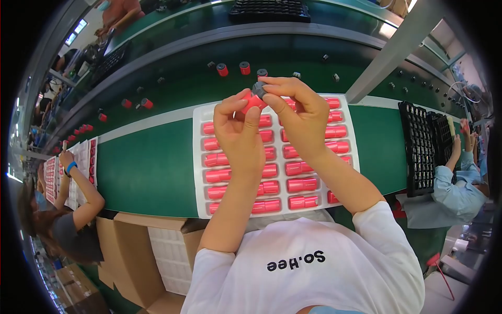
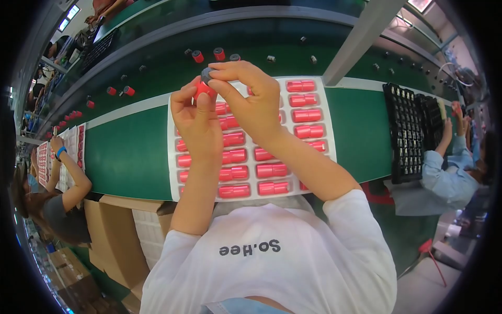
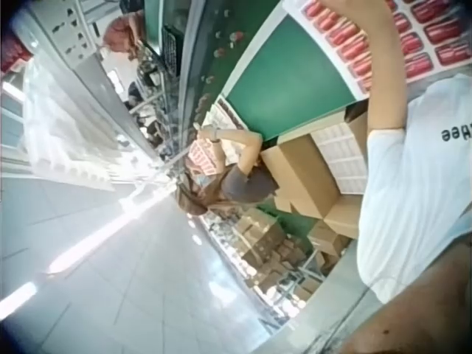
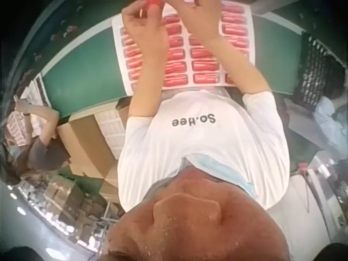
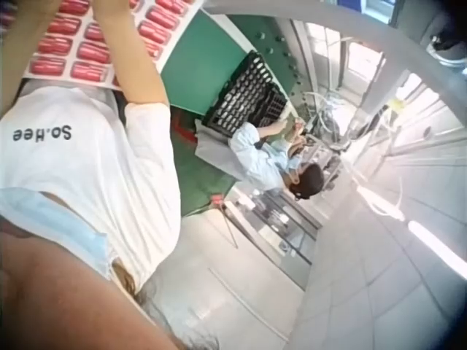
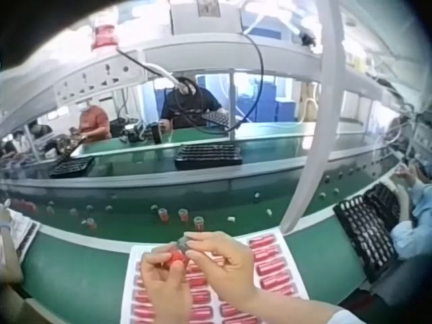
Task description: The person assembles small components by hand, attaching caps to bottles and placing the capped bottles into a plastic tray.
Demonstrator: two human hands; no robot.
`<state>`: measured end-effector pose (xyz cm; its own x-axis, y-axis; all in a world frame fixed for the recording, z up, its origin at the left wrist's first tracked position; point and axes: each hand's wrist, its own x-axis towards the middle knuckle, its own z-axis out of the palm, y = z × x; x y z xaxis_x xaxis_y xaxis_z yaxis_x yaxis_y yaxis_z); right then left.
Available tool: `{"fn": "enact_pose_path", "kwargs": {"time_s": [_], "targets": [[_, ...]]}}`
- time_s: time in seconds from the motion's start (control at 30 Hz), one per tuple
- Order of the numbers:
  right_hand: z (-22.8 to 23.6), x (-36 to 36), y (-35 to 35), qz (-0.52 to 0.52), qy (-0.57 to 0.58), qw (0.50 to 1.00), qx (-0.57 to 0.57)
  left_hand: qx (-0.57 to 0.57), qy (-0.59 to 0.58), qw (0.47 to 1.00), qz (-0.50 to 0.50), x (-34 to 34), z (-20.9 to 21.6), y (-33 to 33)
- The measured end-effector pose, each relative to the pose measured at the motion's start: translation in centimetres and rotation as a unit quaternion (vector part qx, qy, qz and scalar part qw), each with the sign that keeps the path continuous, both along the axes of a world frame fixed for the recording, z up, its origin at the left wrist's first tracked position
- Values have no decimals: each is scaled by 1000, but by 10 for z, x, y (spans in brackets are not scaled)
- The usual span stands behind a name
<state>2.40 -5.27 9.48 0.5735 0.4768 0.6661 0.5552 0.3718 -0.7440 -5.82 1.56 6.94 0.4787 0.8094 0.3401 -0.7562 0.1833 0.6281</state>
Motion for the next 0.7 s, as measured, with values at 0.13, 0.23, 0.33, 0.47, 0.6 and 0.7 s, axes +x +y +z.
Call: {"fn": "enact_pose_path", "kwargs": {"time_s": [0.13, 0.23, 0.33, 0.47, 0.6, 0.7], "targets": [[-3, -9, -6, -44, -21, 998, 41, 95, 29, 993, 70, 2, -2, -5], [-6, -7, -6, -42, -39, 995, 79, 116, 0, 990, 79, 3, 0, -6], [-6, -5, -10, -3, -7, 997, 71, 117, -22, 991, 66, 2, 1, -7], [3, 5, -10, 30, -16, 999, -13, 92, 11, 993, 68, 0, -2, -1], [-1, 6, -8, 65, 21, 997, -37, 86, -4, 994, 61, 1, -8, -2], [-19, 20, 6, 51, 33, 998, -27, 129, 87, 986, 63, 11, -14, 12]]}}
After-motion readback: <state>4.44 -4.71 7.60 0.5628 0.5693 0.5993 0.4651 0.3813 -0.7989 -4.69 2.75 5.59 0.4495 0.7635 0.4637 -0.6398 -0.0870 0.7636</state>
